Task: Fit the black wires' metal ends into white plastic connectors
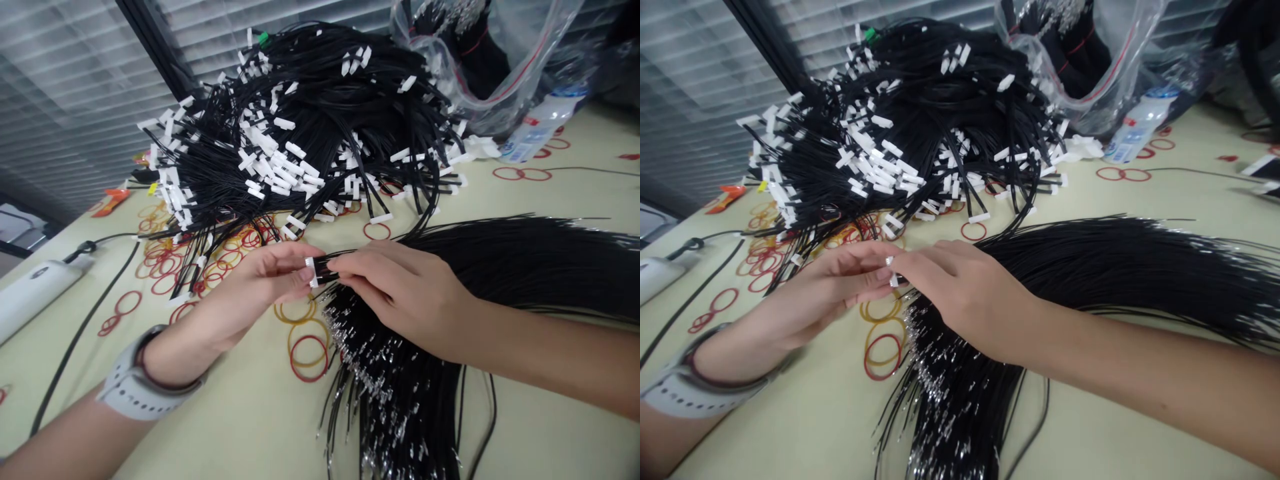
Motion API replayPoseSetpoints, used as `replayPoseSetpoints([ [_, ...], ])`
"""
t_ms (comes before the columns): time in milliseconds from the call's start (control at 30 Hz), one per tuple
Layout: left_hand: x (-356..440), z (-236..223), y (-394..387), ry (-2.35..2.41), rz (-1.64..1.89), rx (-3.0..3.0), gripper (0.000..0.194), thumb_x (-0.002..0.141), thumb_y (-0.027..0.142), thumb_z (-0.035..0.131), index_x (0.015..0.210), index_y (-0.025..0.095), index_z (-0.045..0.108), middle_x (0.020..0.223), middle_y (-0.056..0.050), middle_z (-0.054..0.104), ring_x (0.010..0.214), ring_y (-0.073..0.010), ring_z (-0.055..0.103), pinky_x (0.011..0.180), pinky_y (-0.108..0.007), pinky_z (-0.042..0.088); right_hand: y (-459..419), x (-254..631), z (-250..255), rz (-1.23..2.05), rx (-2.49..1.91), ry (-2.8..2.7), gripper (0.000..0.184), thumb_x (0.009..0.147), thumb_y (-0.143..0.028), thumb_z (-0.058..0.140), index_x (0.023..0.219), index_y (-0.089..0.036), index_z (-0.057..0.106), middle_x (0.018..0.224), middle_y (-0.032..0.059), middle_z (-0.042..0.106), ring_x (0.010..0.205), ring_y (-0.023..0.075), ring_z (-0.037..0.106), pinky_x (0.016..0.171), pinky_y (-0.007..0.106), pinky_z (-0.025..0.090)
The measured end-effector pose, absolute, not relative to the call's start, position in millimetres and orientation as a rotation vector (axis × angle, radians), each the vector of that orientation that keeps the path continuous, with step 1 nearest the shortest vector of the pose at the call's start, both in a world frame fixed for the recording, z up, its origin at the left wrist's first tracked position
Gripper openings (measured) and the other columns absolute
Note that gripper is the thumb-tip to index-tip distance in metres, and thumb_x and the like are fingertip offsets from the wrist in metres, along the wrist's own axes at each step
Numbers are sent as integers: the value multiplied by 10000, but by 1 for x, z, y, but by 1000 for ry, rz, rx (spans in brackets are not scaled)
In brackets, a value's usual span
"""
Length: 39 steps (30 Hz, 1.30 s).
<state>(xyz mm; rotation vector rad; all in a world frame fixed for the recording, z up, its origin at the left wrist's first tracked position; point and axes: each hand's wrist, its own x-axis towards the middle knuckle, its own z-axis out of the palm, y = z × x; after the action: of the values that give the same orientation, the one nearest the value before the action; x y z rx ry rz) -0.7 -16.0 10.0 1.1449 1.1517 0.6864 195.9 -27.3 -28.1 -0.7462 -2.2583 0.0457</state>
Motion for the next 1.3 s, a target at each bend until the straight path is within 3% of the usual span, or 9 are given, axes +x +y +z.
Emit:
replayPoseSetpoints([
  [300, 7, 10, -27, 1124, 761, 1180, 192, 758, 182, 662, 949, 171, 649, 824, -24, 691, 720, -104, 628, 651, -192, 496, -28, 192, -27, 49, -694, -2199, 126, 877, -114, 453, 921, -169, 558, 788, 2, 603, 751, 99, 542, 765, 224, 454],
  [367, 4, 12, -25, 1103, 733, 1393, 277, 794, 213, 619, 1068, 177, 593, 919, -54, 680, 774, -136, 643, 678, -238, 521, -26, 192, -22, 130, -743, -2169, 131, 848, -78, 477, 897, -163, 564, 799, 0, 609, 760, 90, 552, 745, 206, 448],
  [467, -6, 16, -18, 993, 795, 2089, 485, 773, 192, 637, 1230, 207, 477, 1208, -109, 560, 1047, -216, 577, 843, -338, 505, -21, 193, -11, 382, -821, -2132, 121, 789, -52, 541, 822, -164, 572, 753, -33, 610, 694, 63, 553, 669, 178, 436],
  [600, -16, 19, -13, 685, 716, 2969, 260, 812, 134, 596, 1067, 184, 591, 1129, -95, 595, 1068, -216, 539, 927, -381, 448, -16, 195, -1, 750, -894, -2006, 60, 758, -114, 609, 760, -165, 577, 708, -55, 596, 637, 46, 537, 610, 166, 435],
  [767, -17, 20, -15, 614, 490, 3125, 249, 873, 166, 520, 1114, 120, 554, 1089, -110, 626, 1008, -204, 559, 899, -342, 450, -11, 196, 0, 1003, -910, -1916, 83, 756, -171, 630, 726, -155, 554, 674, -41, 582, 599, 62, 531, 560, 195, 438],
  [867, -15, 16, -14, 756, 567, 3024, 206, 884, 113, 481, 1069, 131, 569, 1055, -94, 630, 974, -187, 563, 859, -315, 451, -12, 199, 7, 648, -896, -2005, 15, 785, -157, 592, 776, -156, 579, 789, 0, 595, 726, 96, 554, 660, 234, 443],
  [967, -11, 8, -9, 1043, 717, 2554, 112, 882, 188, 498, 940, 142, 582, 872, -48, 626, 814, -150, 575, 732, -270, 474, -13, 205, 18, 322, -795, -2279, 67, 823, -165, 554, 827, -168, 621, 857, 16, 577, 807, 110, 537, 727, 246, 406],
  [1167, -4, 0, -5, 1167, 632, 1460, 139, 871, 271, 520, 892, 161, 602, 804, 8, 590, 752, -95, 565, 730, -213, 502, -15, 214, 25, 827, -851, -2862, 105, 859, -204, 504, 793, -178, 581, 820, -1, 529, 747, 107, 515, 668, 246, 386],
  [1300, -7, 5, -8, 1132, 633, 1142, 90, 829, 211, 596, 869, 184, 671, 833, 16, 641, 764, -71, 588, 739, -161, 505, -15, 214, 23, 785, -779, -2920, 113, 856, -136, 468, 754, -158, 513, 822, 10, 502, 779, 116, 476, 689, 244, 377],
])
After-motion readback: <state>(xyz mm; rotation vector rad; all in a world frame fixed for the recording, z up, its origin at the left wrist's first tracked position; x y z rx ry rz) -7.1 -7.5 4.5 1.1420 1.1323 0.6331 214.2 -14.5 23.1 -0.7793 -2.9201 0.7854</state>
